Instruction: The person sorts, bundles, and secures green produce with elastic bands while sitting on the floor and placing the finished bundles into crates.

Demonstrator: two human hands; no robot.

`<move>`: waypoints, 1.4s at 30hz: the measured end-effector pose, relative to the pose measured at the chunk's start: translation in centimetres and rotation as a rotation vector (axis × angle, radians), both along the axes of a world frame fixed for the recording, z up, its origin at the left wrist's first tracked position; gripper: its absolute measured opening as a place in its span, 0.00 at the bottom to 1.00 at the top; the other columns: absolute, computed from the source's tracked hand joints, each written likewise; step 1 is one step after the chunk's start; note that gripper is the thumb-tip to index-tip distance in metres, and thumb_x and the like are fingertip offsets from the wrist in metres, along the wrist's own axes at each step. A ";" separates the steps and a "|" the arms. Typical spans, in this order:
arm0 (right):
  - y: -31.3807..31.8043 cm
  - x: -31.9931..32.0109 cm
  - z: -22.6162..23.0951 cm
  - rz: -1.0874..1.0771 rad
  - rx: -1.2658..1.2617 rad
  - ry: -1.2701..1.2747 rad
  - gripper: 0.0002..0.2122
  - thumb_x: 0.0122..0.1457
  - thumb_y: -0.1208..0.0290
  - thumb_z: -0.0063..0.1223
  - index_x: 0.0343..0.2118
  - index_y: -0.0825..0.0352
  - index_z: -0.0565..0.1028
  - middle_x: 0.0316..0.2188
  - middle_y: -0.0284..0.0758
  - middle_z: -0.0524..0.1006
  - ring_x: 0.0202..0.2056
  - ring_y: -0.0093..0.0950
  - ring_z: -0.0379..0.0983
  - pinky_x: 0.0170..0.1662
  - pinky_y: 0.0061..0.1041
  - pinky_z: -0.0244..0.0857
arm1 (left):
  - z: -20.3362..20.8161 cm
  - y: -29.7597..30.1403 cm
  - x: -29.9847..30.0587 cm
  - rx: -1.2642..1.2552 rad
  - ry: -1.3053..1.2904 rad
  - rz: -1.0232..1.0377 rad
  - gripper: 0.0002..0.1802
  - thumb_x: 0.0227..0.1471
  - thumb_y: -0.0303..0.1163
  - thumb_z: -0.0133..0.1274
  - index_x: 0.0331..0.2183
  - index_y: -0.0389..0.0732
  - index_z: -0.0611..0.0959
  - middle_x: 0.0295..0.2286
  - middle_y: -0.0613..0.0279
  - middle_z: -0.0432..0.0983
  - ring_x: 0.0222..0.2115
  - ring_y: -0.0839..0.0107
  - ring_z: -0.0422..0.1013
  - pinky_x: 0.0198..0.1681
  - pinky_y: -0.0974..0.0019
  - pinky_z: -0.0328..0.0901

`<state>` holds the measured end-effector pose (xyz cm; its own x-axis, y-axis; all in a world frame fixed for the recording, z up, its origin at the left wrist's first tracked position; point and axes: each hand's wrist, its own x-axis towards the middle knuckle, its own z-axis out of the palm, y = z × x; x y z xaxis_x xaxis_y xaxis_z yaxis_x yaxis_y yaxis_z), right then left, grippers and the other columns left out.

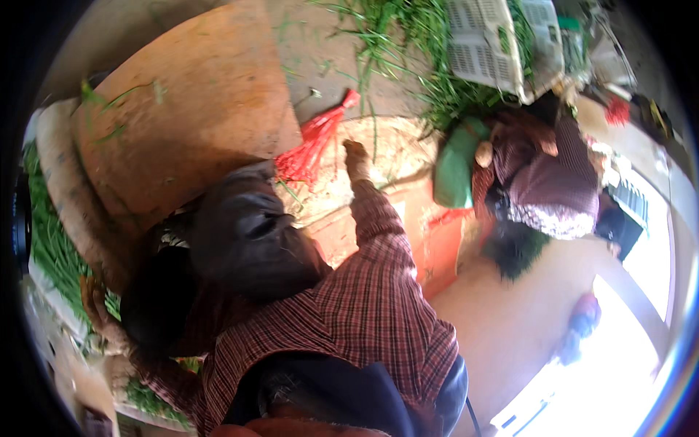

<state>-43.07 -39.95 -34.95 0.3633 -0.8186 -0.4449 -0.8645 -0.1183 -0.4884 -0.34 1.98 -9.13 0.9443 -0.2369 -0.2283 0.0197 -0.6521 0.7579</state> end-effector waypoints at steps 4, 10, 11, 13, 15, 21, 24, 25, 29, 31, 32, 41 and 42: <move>2.8 -0.8 -4.6 0.132 -0.019 -0.027 0.16 0.64 0.63 0.35 0.40 0.66 0.76 0.36 0.40 0.78 0.37 0.35 0.73 0.44 0.33 0.65 | -2.0 0.8 0.1 -0.211 0.101 0.066 0.24 0.58 0.33 0.48 0.54 0.34 0.68 0.52 0.55 0.66 0.50 0.68 0.65 0.55 0.66 0.59; 5.2 4.1 1.6 0.902 0.507 0.461 0.15 0.56 0.71 0.41 0.45 0.62 0.74 0.43 0.39 0.75 0.46 0.35 0.70 0.50 0.33 0.62 | -3.8 0.6 -1.5 -0.466 -0.044 0.168 0.24 0.56 0.34 0.52 0.52 0.36 0.71 0.50 0.55 0.69 0.47 0.69 0.68 0.54 0.66 0.61; 2.7 6.6 4.3 1.069 0.499 0.482 0.16 0.55 0.72 0.42 0.46 0.61 0.74 0.45 0.39 0.74 0.47 0.35 0.69 0.52 0.34 0.62 | -3.7 1.7 -1.9 -0.490 -0.015 0.225 0.24 0.56 0.35 0.53 0.52 0.36 0.71 0.49 0.54 0.70 0.46 0.69 0.68 0.53 0.66 0.61; -2.6 10.6 11.0 1.335 0.413 0.447 0.18 0.52 0.75 0.44 0.48 0.60 0.73 0.47 0.39 0.73 0.50 0.35 0.68 0.54 0.34 0.61 | -4.1 2.1 -2.3 -0.586 0.006 0.329 0.26 0.55 0.36 0.54 0.52 0.36 0.71 0.46 0.54 0.72 0.44 0.69 0.70 0.52 0.66 0.62; -7.2 12.8 15.7 1.196 0.082 -0.059 0.13 0.50 0.79 0.43 0.37 0.62 0.76 0.36 0.40 0.77 0.44 0.34 0.72 0.49 0.29 0.64 | -4.8 2.6 -2.0 -0.655 -0.017 0.406 0.27 0.54 0.37 0.55 0.52 0.34 0.70 0.44 0.54 0.73 0.43 0.70 0.70 0.49 0.67 0.64; -5.0 25.2 25.7 0.319 0.256 -0.633 0.17 0.62 0.53 0.42 0.34 0.64 0.75 0.10 0.22 0.60 0.10 0.14 0.53 0.12 0.16 0.44 | -8.4 9.7 -2.7 -0.490 -0.117 0.568 0.38 0.47 0.40 0.62 0.55 0.34 0.66 0.50 0.52 0.67 0.51 0.65 0.63 0.55 0.65 0.57; -1.8 30.4 23.5 0.393 0.347 -0.268 0.20 0.60 0.47 0.44 0.34 0.61 0.76 0.15 0.23 0.64 0.13 0.15 0.58 0.14 0.15 0.51 | -8.8 14.0 -2.8 -0.246 -0.157 0.558 0.52 0.40 0.45 0.67 0.58 0.32 0.57 0.57 0.45 0.55 0.60 0.58 0.50 0.61 0.60 0.48; -0.6 31.9 23.0 0.483 0.411 -0.211 0.22 0.60 0.46 0.42 0.33 0.62 0.77 0.16 0.24 0.65 0.14 0.15 0.58 0.16 0.16 0.53 | -9.0 15.0 -2.5 -0.146 -0.184 0.507 0.54 0.39 0.46 0.67 0.58 0.32 0.57 0.57 0.44 0.54 0.60 0.57 0.49 0.62 0.60 0.47; 1.9 35.8 16.9 0.684 0.638 -0.066 0.24 0.62 0.47 0.37 0.31 0.65 0.78 0.16 0.27 0.69 0.14 0.19 0.63 0.20 0.19 0.57 | -8.2 19.2 0.9 0.156 -0.168 0.448 0.60 0.35 0.51 0.68 0.58 0.28 0.55 0.56 0.40 0.56 0.59 0.54 0.52 0.61 0.60 0.49; 3.3 36.9 15.7 0.684 0.765 0.051 0.25 0.62 0.47 0.37 0.30 0.67 0.77 0.17 0.30 0.72 0.17 0.22 0.68 0.22 0.22 0.60 | -8.4 20.5 2.7 0.094 -0.014 0.498 0.61 0.34 0.51 0.69 0.58 0.28 0.55 0.56 0.40 0.56 0.58 0.54 0.54 0.59 0.60 0.52; 4.2 37.3 16.1 0.727 0.748 0.128 0.26 0.61 0.45 0.38 0.31 0.67 0.77 0.18 0.30 0.73 0.18 0.22 0.69 0.24 0.22 0.62 | -9.2 21.5 3.3 0.139 0.033 0.489 0.60 0.34 0.51 0.68 0.59 0.29 0.55 0.55 0.39 0.58 0.57 0.53 0.57 0.59 0.61 0.54; 5.2 39.3 22.2 1.559 -0.149 0.563 0.25 0.56 0.44 0.42 0.44 0.60 0.76 0.40 0.39 0.77 0.39 0.34 0.75 0.44 0.30 0.66 | -8.9 20.1 2.1 0.279 0.054 0.256 0.65 0.27 0.48 0.72 0.61 0.36 0.53 0.53 0.40 0.62 0.54 0.50 0.61 0.57 0.61 0.58; 5.4 39.9 23.0 1.628 -0.256 0.543 0.23 0.56 0.45 0.42 0.44 0.58 0.76 0.40 0.39 0.77 0.39 0.35 0.75 0.44 0.30 0.66 | -8.9 19.3 1.8 0.403 0.025 0.243 0.66 0.26 0.47 0.72 0.61 0.36 0.52 0.54 0.39 0.60 0.55 0.50 0.59 0.57 0.61 0.58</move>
<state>-3.16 -34.54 -11.92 0.6855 0.1405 -0.7144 0.1634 -0.9859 -0.0372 1.45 21.33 -18.01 0.9545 0.1027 -0.2801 0.2234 -0.8682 0.4430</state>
